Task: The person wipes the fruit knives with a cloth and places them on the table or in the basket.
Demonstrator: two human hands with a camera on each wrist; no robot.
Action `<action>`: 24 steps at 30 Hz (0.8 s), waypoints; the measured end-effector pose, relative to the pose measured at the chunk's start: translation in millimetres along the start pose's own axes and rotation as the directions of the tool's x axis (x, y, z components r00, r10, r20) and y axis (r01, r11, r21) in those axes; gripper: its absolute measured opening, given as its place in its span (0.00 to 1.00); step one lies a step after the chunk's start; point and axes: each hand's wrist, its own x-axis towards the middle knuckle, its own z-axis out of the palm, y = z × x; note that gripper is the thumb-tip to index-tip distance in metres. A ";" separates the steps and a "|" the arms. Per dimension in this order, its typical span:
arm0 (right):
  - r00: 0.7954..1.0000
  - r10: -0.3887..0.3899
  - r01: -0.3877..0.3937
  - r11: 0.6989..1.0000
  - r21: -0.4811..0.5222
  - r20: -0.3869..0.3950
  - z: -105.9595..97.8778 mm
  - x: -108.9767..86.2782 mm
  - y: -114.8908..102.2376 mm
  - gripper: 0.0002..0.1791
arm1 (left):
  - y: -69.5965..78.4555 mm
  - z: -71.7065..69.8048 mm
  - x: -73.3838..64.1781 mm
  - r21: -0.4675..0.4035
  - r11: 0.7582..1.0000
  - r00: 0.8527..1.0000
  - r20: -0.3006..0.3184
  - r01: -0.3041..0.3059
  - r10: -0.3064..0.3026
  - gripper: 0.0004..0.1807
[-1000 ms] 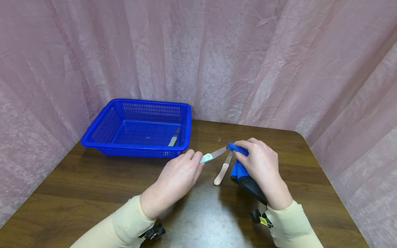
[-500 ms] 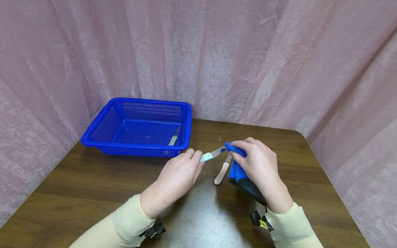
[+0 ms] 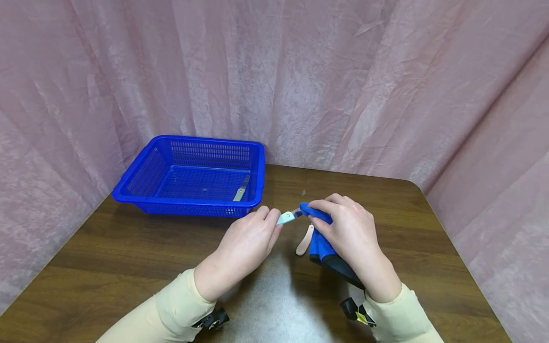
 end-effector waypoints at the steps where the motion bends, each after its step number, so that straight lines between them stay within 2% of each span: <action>1: 1.000 -0.006 0.006 1.000 0.001 -0.001 0.2 -0.2 -0.8 0.14 | -0.1 0.0 0.0 0.001 1.000 1.000 0.000 0.000 0.000 0.12; 15: 0.998 -0.069 0.069 0.997 0.023 -0.002 4.2 -2.1 -5.2 0.14 | 0.8 -0.2 0.1 -0.002 1.000 1.000 0.007 0.004 -0.004 0.12; 24: 0.997 -0.073 0.073 0.997 0.028 0.006 4.5 -1.9 -5.3 0.13 | 0.8 0.2 0.2 -0.001 1.000 1.000 0.029 0.005 -0.005 0.12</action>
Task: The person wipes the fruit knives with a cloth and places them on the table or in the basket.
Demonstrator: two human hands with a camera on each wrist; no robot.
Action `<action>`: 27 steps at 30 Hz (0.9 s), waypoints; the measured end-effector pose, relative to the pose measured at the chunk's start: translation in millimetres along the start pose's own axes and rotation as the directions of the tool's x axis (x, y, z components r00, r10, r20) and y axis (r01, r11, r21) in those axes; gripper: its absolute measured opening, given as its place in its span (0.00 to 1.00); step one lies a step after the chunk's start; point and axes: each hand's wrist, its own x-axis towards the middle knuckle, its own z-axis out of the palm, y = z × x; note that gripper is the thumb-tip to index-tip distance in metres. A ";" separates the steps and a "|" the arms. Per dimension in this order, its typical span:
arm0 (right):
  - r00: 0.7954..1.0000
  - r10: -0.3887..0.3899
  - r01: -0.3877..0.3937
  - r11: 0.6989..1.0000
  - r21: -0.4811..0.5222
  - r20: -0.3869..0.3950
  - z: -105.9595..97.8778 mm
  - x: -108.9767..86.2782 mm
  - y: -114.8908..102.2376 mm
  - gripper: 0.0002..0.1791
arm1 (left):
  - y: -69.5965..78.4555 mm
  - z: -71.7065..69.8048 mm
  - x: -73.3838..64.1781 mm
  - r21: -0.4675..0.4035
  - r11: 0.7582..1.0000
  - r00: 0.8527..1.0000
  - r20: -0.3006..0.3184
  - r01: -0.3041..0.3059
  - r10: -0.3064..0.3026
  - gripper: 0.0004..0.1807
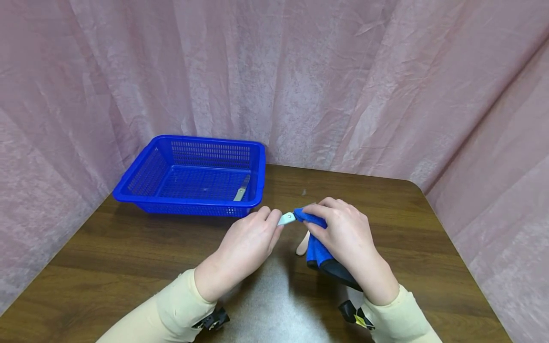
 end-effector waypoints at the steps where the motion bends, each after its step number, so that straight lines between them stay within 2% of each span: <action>1: 1.000 0.000 0.000 1.000 0.001 0.001 -0.1 0.0 0.1 0.13 | 0.1 -0.1 0.0 0.001 1.000 1.000 0.000 -0.001 0.001 0.12; 27: 0.998 0.061 -0.060 0.998 -0.032 0.027 -3.2 2.6 9.4 0.14 | 1.6 -1.5 -0.4 0.011 1.000 1.000 -0.016 -0.011 0.011 0.12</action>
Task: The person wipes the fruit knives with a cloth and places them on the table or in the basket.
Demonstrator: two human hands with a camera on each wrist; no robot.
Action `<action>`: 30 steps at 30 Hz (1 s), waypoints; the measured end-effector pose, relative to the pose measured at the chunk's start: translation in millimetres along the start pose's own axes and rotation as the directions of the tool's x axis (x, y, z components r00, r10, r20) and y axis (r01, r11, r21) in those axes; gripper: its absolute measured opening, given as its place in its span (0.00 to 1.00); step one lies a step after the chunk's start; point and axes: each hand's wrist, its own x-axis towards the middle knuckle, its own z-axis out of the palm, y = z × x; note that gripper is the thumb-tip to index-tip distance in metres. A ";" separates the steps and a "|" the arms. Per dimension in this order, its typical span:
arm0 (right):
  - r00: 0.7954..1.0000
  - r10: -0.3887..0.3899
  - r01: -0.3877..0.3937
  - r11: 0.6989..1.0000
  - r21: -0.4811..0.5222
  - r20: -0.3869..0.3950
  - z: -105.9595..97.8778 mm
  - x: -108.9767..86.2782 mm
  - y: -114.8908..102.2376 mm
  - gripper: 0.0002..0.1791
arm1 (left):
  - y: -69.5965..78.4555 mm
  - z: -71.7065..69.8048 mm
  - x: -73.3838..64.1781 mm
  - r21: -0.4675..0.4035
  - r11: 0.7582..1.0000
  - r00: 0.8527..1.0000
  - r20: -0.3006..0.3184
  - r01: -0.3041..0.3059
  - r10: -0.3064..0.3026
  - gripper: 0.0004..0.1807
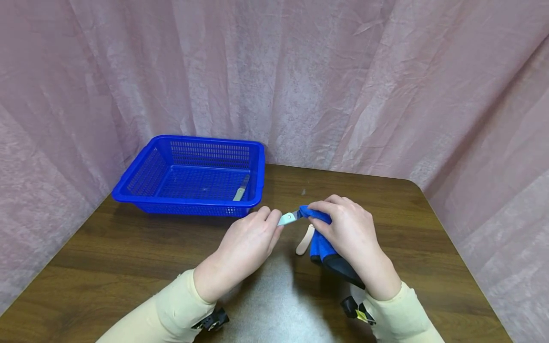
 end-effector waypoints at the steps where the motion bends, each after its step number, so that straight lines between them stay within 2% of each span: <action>1: 1.000 0.005 -0.005 1.000 0.000 0.003 -0.1 0.3 0.8 0.14 | 0.0 0.0 -0.1 0.002 1.000 1.000 -0.001 -0.001 0.001 0.12; 30: 0.995 0.102 -0.102 0.995 -0.005 0.018 -3.2 3.2 19.4 0.13 | 1.0 -1.1 0.0 -0.004 1.000 1.000 0.011 0.009 -0.008 0.11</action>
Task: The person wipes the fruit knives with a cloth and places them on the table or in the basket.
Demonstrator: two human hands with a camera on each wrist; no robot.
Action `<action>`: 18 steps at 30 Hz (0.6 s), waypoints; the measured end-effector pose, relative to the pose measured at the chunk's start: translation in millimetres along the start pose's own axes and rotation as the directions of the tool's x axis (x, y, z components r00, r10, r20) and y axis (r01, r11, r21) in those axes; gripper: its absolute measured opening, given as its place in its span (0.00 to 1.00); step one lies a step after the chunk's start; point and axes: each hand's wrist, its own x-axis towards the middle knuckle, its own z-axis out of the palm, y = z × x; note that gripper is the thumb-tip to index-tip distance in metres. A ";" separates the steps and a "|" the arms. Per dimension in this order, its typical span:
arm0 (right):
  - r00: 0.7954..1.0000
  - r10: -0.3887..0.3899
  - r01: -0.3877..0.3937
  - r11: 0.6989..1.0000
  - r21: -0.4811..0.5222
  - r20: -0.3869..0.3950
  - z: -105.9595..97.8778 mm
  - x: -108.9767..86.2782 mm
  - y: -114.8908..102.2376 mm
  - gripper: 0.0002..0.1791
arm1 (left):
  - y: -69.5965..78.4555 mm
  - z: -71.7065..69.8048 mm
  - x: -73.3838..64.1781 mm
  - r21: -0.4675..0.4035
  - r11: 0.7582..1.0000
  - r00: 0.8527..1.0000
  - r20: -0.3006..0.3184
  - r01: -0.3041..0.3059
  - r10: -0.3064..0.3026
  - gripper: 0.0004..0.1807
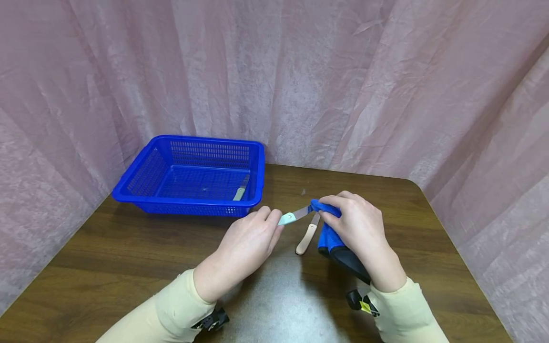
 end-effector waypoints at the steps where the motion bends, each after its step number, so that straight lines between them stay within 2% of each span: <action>1: 1.000 0.003 -0.003 1.000 0.001 0.001 -0.2 0.2 0.3 0.13 | 0.1 -0.1 0.2 -0.001 1.000 1.000 0.001 0.000 0.000 0.11; 18: 0.998 0.054 -0.054 0.998 -0.023 0.013 -3.8 -0.9 4.8 0.14 | 0.4 -1.4 -0.2 -0.006 1.000 1.000 -0.018 -0.006 0.006 0.11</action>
